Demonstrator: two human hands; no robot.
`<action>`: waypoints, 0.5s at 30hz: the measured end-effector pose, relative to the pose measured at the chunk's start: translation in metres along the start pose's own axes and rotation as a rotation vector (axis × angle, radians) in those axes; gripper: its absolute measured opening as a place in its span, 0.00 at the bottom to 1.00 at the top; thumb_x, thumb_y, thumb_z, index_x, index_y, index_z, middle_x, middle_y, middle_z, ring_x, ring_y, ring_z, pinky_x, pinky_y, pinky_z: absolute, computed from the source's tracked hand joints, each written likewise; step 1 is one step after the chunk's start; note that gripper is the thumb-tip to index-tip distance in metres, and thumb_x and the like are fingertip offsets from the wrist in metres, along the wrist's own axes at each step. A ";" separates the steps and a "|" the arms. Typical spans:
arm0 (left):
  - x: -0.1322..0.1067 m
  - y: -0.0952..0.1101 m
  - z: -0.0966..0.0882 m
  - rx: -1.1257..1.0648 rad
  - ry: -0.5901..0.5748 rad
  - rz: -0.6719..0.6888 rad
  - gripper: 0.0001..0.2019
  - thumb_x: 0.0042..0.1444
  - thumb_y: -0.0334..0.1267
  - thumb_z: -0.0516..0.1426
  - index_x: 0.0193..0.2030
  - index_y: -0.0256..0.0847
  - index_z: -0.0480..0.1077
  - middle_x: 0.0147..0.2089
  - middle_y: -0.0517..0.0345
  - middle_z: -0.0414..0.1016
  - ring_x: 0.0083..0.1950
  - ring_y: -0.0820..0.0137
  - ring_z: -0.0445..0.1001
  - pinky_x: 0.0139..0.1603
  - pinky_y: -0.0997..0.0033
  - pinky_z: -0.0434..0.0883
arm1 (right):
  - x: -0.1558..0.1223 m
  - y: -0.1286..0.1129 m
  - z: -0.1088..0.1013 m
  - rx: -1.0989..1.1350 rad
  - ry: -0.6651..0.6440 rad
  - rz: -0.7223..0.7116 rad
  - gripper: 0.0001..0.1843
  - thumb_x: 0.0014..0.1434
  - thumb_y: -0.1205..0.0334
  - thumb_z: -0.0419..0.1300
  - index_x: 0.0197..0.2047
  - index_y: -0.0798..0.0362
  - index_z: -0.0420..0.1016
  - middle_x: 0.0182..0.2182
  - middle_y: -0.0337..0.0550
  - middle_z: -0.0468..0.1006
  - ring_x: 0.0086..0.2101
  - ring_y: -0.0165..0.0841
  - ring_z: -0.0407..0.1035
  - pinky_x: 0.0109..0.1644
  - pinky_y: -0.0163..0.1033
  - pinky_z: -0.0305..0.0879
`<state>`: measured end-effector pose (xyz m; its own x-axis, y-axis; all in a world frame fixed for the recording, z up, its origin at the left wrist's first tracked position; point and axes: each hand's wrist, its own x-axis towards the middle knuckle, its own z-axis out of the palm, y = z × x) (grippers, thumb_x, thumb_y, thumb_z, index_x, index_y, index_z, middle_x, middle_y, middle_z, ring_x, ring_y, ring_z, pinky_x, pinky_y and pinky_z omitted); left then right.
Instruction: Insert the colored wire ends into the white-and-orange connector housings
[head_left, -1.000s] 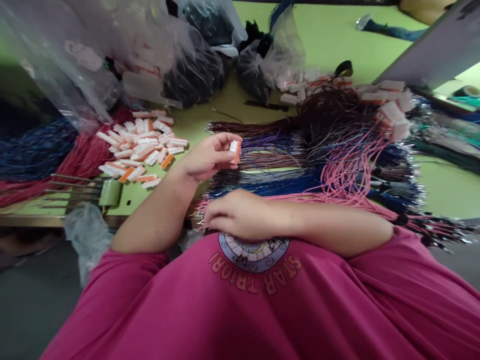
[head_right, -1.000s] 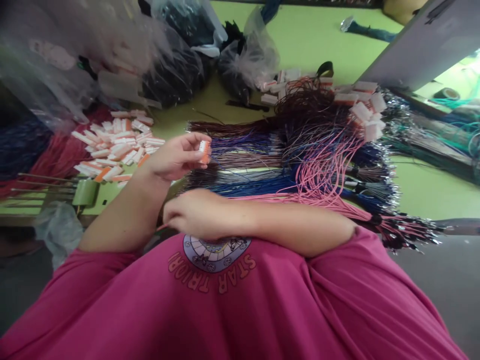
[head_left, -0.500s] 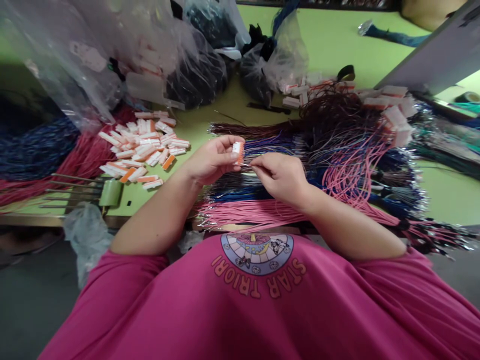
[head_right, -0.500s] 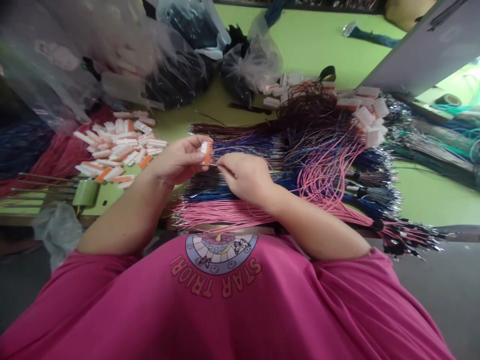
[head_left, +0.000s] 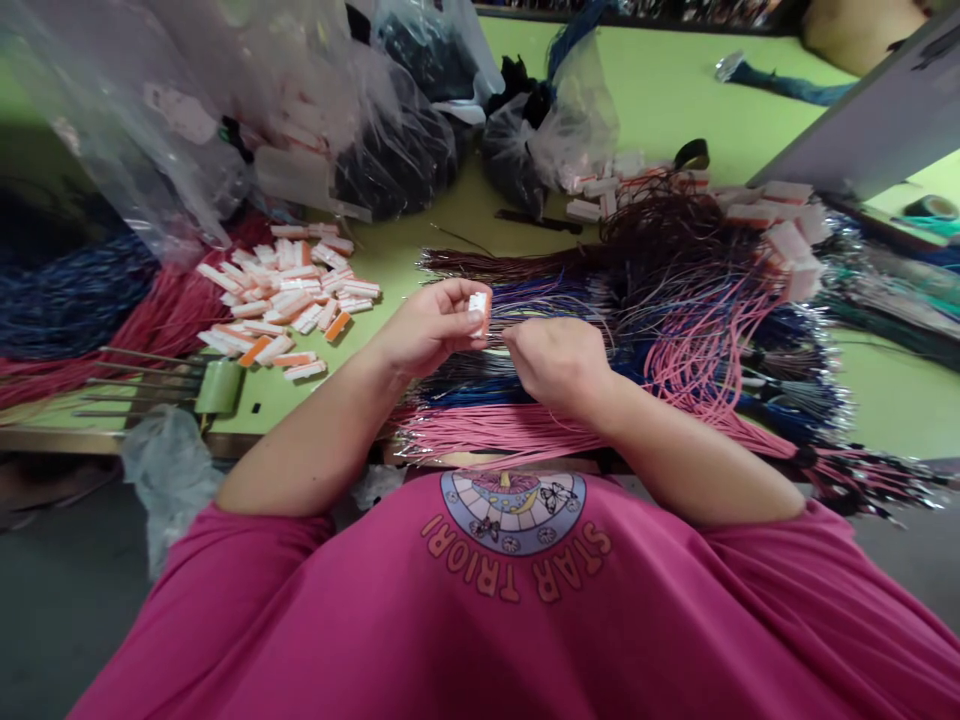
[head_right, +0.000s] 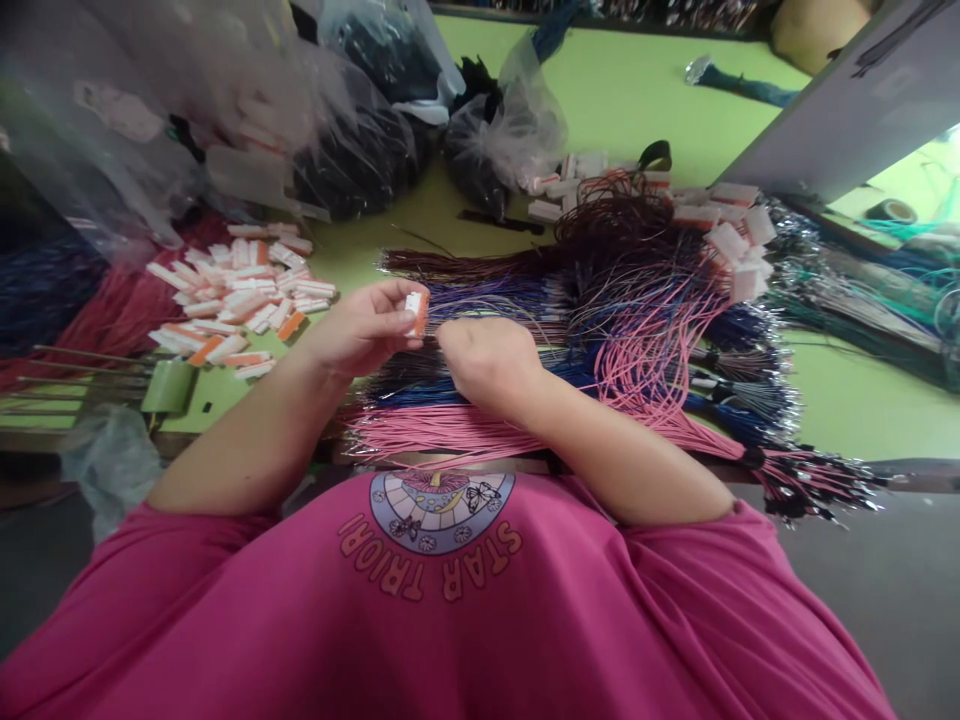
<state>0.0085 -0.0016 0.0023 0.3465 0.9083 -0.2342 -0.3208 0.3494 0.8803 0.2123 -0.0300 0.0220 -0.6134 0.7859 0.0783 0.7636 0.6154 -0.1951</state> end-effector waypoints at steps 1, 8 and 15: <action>0.000 0.000 0.000 0.003 0.008 0.002 0.24 0.38 0.31 0.74 0.44 0.38 0.73 0.31 0.65 0.74 0.28 0.78 0.73 0.30 0.77 0.75 | 0.001 0.000 -0.002 0.035 -0.019 0.053 0.22 0.75 0.59 0.45 0.46 0.55 0.81 0.39 0.51 0.84 0.36 0.35 0.70 0.40 0.42 0.54; 0.000 0.004 0.002 0.096 0.000 0.076 0.27 0.36 0.33 0.76 0.44 0.40 0.73 0.31 0.65 0.74 0.27 0.77 0.71 0.29 0.76 0.73 | 0.015 0.004 -0.015 0.538 -0.124 0.208 0.14 0.68 0.62 0.55 0.33 0.55 0.78 0.29 0.40 0.77 0.31 0.29 0.64 0.40 0.38 0.55; -0.003 0.004 0.001 0.261 -0.005 0.151 0.26 0.39 0.38 0.76 0.44 0.43 0.73 0.33 0.62 0.73 0.31 0.72 0.74 0.33 0.70 0.73 | 0.019 0.009 -0.018 0.993 -0.180 0.266 0.10 0.58 0.66 0.56 0.26 0.53 0.73 0.21 0.32 0.66 0.28 0.27 0.60 0.37 0.36 0.57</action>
<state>0.0073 -0.0031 0.0067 0.3164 0.9442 -0.0914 -0.1321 0.1392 0.9814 0.2110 -0.0089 0.0392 -0.5325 0.8184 -0.2160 0.4192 0.0333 -0.9073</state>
